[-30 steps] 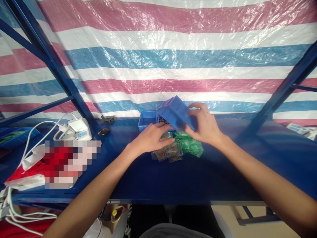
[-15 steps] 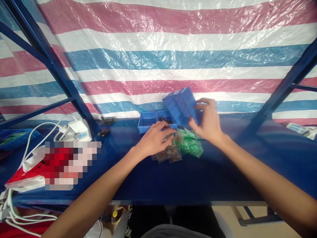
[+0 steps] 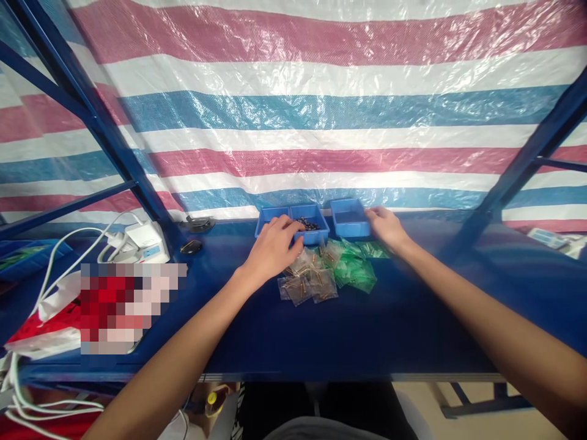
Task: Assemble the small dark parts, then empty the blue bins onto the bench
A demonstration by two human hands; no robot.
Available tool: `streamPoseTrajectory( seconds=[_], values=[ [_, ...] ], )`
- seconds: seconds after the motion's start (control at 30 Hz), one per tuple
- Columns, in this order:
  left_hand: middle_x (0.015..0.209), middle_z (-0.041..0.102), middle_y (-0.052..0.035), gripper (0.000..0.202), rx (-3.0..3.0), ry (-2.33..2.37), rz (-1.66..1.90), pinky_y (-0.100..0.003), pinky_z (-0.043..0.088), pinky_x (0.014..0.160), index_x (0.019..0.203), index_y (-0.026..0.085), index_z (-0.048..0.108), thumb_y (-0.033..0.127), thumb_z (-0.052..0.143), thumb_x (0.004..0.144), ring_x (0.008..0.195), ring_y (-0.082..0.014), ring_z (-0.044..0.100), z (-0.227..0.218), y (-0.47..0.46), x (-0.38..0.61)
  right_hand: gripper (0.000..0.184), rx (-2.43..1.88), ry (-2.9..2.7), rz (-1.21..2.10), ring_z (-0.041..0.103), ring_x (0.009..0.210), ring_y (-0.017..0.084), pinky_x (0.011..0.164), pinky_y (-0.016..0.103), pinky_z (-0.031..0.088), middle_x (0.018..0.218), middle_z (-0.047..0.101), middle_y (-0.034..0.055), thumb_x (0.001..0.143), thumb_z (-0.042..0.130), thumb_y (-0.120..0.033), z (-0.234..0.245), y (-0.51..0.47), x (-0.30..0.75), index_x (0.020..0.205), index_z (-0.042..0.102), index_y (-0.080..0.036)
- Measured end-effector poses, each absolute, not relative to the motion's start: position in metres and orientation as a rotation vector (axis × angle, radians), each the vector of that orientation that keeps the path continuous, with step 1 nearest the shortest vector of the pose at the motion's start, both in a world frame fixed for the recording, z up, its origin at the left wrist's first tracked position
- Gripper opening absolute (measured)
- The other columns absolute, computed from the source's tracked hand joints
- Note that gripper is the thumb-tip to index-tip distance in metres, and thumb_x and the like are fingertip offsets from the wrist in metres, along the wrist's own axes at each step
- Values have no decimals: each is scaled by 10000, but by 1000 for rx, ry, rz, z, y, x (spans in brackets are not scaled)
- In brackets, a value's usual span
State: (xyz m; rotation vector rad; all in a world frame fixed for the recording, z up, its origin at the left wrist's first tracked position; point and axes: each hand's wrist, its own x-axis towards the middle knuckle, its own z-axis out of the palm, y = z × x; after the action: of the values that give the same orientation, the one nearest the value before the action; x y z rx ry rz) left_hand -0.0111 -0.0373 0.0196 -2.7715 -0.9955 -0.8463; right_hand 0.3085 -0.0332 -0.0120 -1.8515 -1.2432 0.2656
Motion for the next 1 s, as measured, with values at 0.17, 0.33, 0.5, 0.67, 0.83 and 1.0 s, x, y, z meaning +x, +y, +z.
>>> streamPoseTrajectory(
  seconds=[0.17,0.33,0.5,0.67,0.83,1.0],
  values=[
    [1137,607,-103,365,-2824,-1194,-747,-448,498,928,1349,250,647,320,457,1045,1065,-275,623,10,-19,-20,321,-1879,-1400,242,683,986,315,873,378,467,1011,763,139,945,514,-331,-15,-31,310,1077,753,-161],
    [1048,684,-60,331,-2860,-1200,-816,-333,520,874,1267,263,709,287,465,1044,946,-211,673,4,-10,-20,392,-1876,-1530,167,696,1015,313,854,338,472,1018,775,117,984,443,-311,-17,-30,307,1141,772,-168],
    [1075,730,-30,324,-2822,-1182,-880,-310,521,888,1223,279,734,262,467,1041,982,-210,695,-2,-6,-19,413,-1916,-1588,94,706,981,329,809,334,469,995,775,141,1005,425,-329,-16,-31,303,1106,785,-153],
    [1055,734,-14,322,-2801,-1208,-903,-296,518,813,1208,286,747,262,473,1039,935,-205,701,-4,-5,-19,390,-1940,-1637,67,704,980,319,791,321,457,975,772,138,1001,442,-305,-13,-32,305,1125,777,-149],
    [1068,729,-21,312,-2811,-1203,-897,-295,518,808,1218,286,743,279,487,1040,945,-204,700,-2,-6,-19,403,-1963,-1671,59,699,930,309,768,319,443,930,762,137,1025,417,-338,-10,-33,304,1061,769,-145],
    [1067,722,-21,309,-2842,-1161,-891,-303,518,811,1238,288,731,301,491,1045,954,-207,698,-2,-4,-20,456,-1983,-1677,62,684,851,293,730,315,424,865,742,129,1054,379,-424,-8,-35,298,1022,742,-150]
  ],
)
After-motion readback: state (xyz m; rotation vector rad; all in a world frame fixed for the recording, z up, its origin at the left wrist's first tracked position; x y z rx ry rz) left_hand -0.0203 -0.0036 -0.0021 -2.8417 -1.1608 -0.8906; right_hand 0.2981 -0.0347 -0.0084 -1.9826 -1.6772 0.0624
